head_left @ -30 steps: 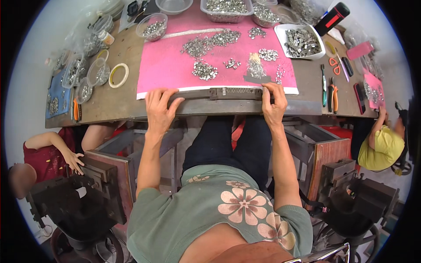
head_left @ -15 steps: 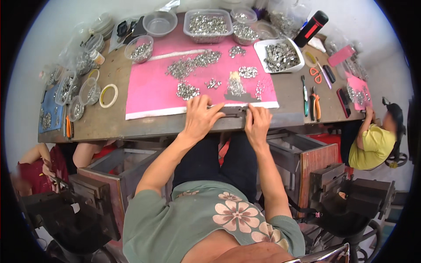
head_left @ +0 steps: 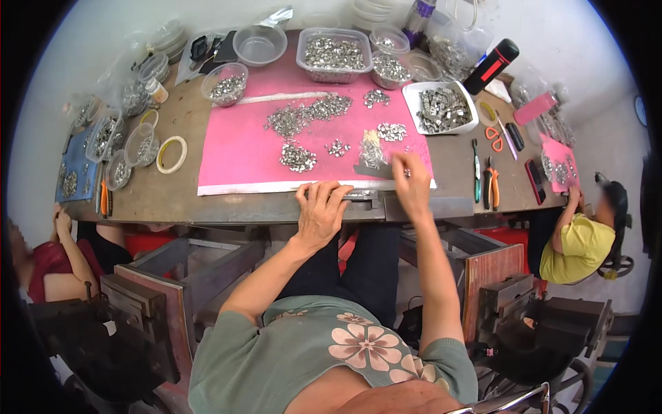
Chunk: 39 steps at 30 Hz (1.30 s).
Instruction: Assembling and inspecting small metal components on a workspace using tools like a brush and ruler.
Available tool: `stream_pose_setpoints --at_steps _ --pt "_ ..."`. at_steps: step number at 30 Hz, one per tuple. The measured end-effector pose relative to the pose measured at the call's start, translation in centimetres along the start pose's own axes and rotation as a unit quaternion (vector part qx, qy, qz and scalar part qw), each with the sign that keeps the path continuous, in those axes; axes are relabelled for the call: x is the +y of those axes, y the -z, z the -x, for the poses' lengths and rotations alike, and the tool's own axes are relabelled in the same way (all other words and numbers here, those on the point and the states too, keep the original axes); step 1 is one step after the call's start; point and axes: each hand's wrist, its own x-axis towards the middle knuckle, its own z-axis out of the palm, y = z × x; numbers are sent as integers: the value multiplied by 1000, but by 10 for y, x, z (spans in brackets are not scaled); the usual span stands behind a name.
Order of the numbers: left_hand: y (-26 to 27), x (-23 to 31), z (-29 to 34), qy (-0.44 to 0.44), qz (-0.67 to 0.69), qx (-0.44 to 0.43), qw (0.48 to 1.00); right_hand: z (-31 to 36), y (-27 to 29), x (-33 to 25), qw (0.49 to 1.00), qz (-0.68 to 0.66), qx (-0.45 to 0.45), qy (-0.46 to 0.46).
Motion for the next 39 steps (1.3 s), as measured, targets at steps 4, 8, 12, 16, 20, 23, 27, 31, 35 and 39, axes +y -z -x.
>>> stream_pose_setpoints --at_steps 4,8,12,16,20,23,27,31,35,39 --pt "-3 -2 3 6 1 0 1000 -87 -33 32 998 28 -48 19" --pt "-3 -2 4 7 12 8 1000 -122 -74 51 993 71 -89 -18" --pt "-3 -2 8 12 23 6 1000 -117 -91 63 982 172 -78 18" --pt "-2 -1 11 9 18 2 1000 -113 -92 71 983 174 -46 46" --pt "-5 -2 8 7 27 10 1000 -112 -71 55 995 60 -61 -56" --pt "-1 -4 5 1 30 14 999 -96 -40 16 997 -14 -69 -15" --pt "-3 -7 3 0 28 23 999 -38 -3 -19 990 -30 -136 -12" --pt "-3 -7 3 1 30 13 999 10 10 -38 987 -42 -152 -32" --pt "-4 -5 6 14 42 11 999 32 10 -43 986 -56 -142 -62" --pt "2 -6 0 24 69 11 997 41 5 -35 994 -46 -89 -42"
